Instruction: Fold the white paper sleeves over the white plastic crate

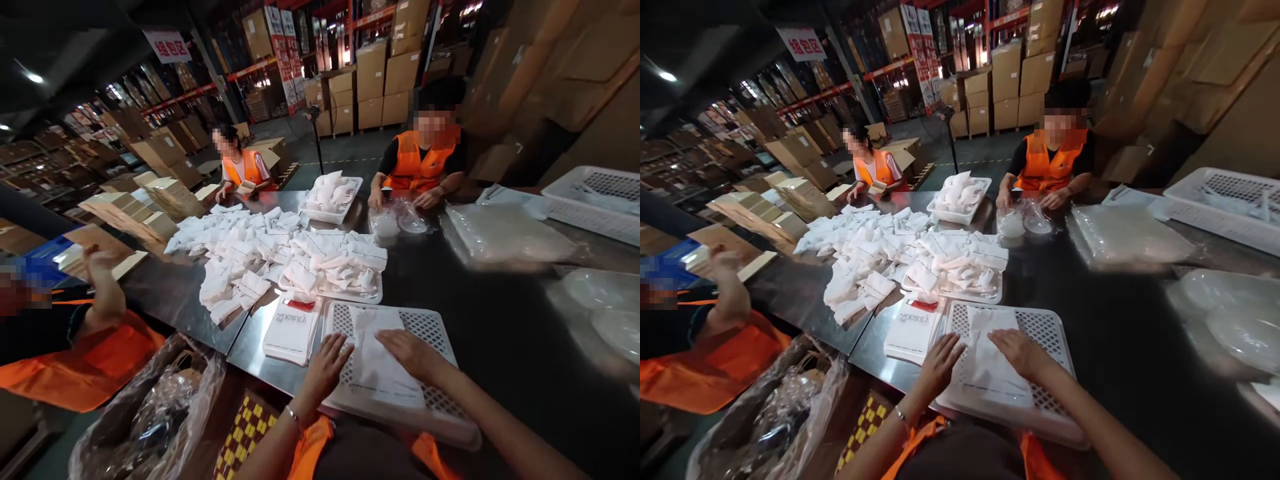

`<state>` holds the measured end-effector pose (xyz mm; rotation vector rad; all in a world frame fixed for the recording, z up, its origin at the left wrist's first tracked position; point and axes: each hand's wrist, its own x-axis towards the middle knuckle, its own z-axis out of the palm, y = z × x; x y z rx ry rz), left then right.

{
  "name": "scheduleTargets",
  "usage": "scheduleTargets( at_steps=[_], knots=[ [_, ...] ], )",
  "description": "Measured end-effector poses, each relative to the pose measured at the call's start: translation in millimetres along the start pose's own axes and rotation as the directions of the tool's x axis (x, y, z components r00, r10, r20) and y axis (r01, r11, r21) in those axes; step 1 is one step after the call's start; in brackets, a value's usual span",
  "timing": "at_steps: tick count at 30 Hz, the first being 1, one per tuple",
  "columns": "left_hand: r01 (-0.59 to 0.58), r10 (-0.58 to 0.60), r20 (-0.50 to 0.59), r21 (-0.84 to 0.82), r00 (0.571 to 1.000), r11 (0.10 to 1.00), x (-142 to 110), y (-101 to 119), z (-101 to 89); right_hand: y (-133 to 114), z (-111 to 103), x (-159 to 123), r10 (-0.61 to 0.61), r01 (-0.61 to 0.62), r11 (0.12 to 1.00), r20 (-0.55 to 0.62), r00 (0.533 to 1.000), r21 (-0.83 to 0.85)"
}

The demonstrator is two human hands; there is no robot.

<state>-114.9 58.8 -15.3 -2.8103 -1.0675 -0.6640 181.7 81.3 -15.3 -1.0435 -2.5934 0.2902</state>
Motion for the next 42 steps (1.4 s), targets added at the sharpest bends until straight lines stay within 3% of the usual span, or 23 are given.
scheduleTargets(
  at_steps=[2, 5, 7, 10, 13, 15, 16, 18, 20, 22, 23, 26, 27, 29, 33, 39, 42],
  knots=[
    [-0.182, 0.18, 0.121, 0.005, 0.976, 0.983, 25, -8, -2.9, 8, -12, -15, -0.1, 0.1, 0.995, 0.033, 0.994, 0.016],
    [-0.437, 0.449, 0.183, -0.102, 0.875, 0.894, 48, -13, 3.4, 13, -22, -32, -0.227, 0.213, 0.971, 0.137, 0.964, 0.113],
    [-0.485, 0.51, 0.148, -0.177, 0.847, 0.856, 50, -13, 11.9, 12, -21, -39, -0.26, 0.232, 0.96, 0.182, 0.948, 0.159],
    [-0.429, 0.478, 0.116, -0.297, 0.871, 0.853, 39, -11, 20.9, 10, -8, -47, -0.239, 0.214, 0.959, 0.123, 0.963, 0.188],
    [-0.188, 0.298, 0.152, -0.496, 0.943, 0.848, 29, -6, 18.5, 10, 7, -56, -0.108, 0.115, 0.957, -0.041, 0.993, 0.268],
    [0.132, 0.01, 0.215, -0.637, 0.977, 0.76, 28, 0, 13.5, 9, 13, -61, 0.099, -0.041, 0.923, -0.133, 0.986, 0.383],
    [0.303, -0.162, 0.263, -0.688, 0.951, 0.659, 29, 4, 11.5, 7, 14, -62, 0.218, -0.129, 0.881, -0.15, 0.964, 0.454],
    [0.541, -0.448, 0.36, -0.745, 0.819, 0.391, 34, 12, 9.5, 3, 14, -60, 0.43, -0.274, 0.761, -0.141, 0.892, 0.588],
    [0.611, -0.6, 0.404, -0.77, 0.69, 0.184, 41, 18, 9.9, -3, 12, -54, 0.591, -0.378, 0.636, -0.11, 0.799, 0.673],
    [0.599, -0.655, 0.384, -0.79, 0.651, 0.133, 44, 21, 10.9, -10, 10, -47, 0.691, -0.454, 0.554, -0.081, 0.719, 0.698],
    [0.574, -0.649, 0.361, -0.806, 0.67, 0.145, 44, 23, 11.3, -12, 9, -44, 0.723, -0.486, 0.533, -0.074, 0.687, 0.693],
    [0.413, -0.543, 0.248, -0.888, 0.802, 0.204, 37, 28, 12.0, -17, 10, -39, 0.781, -0.532, 0.492, -0.08, 0.619, 0.689],
    [0.363, -0.518, 0.212, -0.908, 0.829, 0.209, 33, 30, 12.6, -17, 11, -39, 0.8, -0.535, 0.469, -0.08, 0.595, 0.703],
    [0.33, -0.505, 0.175, -0.914, 0.845, 0.236, 28, 34, 14.5, -16, 13, -40, 0.827, -0.533, 0.407, -0.052, 0.56, 0.742],
    [0.386, -0.458, 0.206, -0.856, 0.865, 0.343, 25, 34, 19.6, -14, 16, -44, 0.852, -0.53, 0.327, -0.002, 0.523, 0.782],
    [0.259, -0.275, 0.117, -0.782, 0.954, 0.567, 27, 22, 25.0, -10, 19, -45, 0.862, -0.498, 0.303, -0.01, 0.508, 0.812],
    [0.321, -0.354, 0.123, -0.75, 0.927, 0.579, 30, 24, 25.6, -11, 21, -46, 0.859, -0.464, 0.319, -0.046, 0.509, 0.826]
  ],
)
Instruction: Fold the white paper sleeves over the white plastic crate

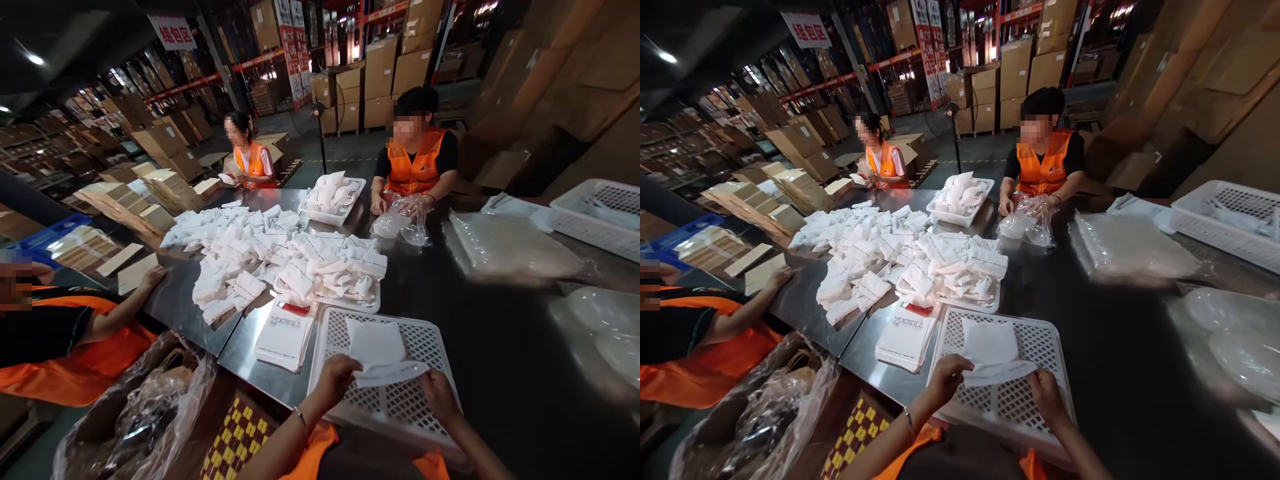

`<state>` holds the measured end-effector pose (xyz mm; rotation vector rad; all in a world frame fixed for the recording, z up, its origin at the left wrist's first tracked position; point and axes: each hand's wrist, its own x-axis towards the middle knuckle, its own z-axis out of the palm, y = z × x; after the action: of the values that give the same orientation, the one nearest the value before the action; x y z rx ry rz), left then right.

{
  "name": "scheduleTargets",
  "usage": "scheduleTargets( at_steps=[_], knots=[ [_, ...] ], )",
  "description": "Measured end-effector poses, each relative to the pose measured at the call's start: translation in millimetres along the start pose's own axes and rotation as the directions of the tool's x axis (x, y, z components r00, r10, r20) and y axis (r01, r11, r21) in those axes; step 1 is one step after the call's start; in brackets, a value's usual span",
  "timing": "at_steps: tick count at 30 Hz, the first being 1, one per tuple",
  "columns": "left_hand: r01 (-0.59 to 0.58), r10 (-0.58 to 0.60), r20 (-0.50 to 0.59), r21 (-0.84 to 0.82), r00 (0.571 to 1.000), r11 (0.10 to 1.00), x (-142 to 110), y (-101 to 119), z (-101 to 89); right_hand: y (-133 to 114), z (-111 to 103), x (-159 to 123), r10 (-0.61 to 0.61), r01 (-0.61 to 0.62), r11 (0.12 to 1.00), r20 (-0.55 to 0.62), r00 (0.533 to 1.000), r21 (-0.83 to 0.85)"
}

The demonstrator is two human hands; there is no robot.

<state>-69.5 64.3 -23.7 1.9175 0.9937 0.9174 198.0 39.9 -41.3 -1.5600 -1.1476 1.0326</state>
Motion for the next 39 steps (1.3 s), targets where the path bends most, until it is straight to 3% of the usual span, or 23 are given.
scheduleTargets(
  at_steps=[2, 5, 8, 13, 17, 23, 29, 39],
  knots=[
    [0.144, -0.146, -0.083, -0.038, 0.986, 0.989, 4, 5, 3.4, -1, 1, -2, -0.041, 0.041, 0.999, -0.064, 0.997, -0.006],
    [0.355, -0.381, -0.172, -0.168, 0.908, 0.92, 12, 15, 8.4, -6, 3, -4, -0.055, 0.051, 0.998, -0.148, 0.987, -0.027],
    [0.43, -0.473, -0.211, -0.22, 0.855, 0.876, 18, 21, 13.2, -12, 9, -3, 0.009, -0.019, 0.998, -0.163, 0.987, -0.059],
    [0.461, -0.475, -0.324, -0.125, 0.818, 0.879, 25, 20, 25.2, -19, 20, 2, 0.027, -0.081, 0.977, -0.262, 0.965, -0.196],
    [0.486, -0.466, -0.393, -0.053, 0.793, 0.872, 28, 18, 31.8, -18, 26, 6, -0.036, -0.101, 0.927, -0.352, 0.935, -0.361],
    [0.516, -0.481, -0.384, -0.014, 0.788, 0.856, 28, 15, 31.4, -9, 27, 8, -0.082, -0.082, 0.877, -0.315, 0.945, -0.473],
    [0.617, -0.561, -0.375, 0.036, 0.738, 0.786, 31, 14, 29.9, -6, 22, 10, -0.092, -0.046, 0.851, -0.235, 0.968, -0.524],
    [0.615, -0.532, -0.36, 0.174, 0.767, 0.769, 30, 16, 26.2, -8, 21, 15, -0.084, -0.025, 0.786, -0.146, 0.986, -0.618]
  ],
)
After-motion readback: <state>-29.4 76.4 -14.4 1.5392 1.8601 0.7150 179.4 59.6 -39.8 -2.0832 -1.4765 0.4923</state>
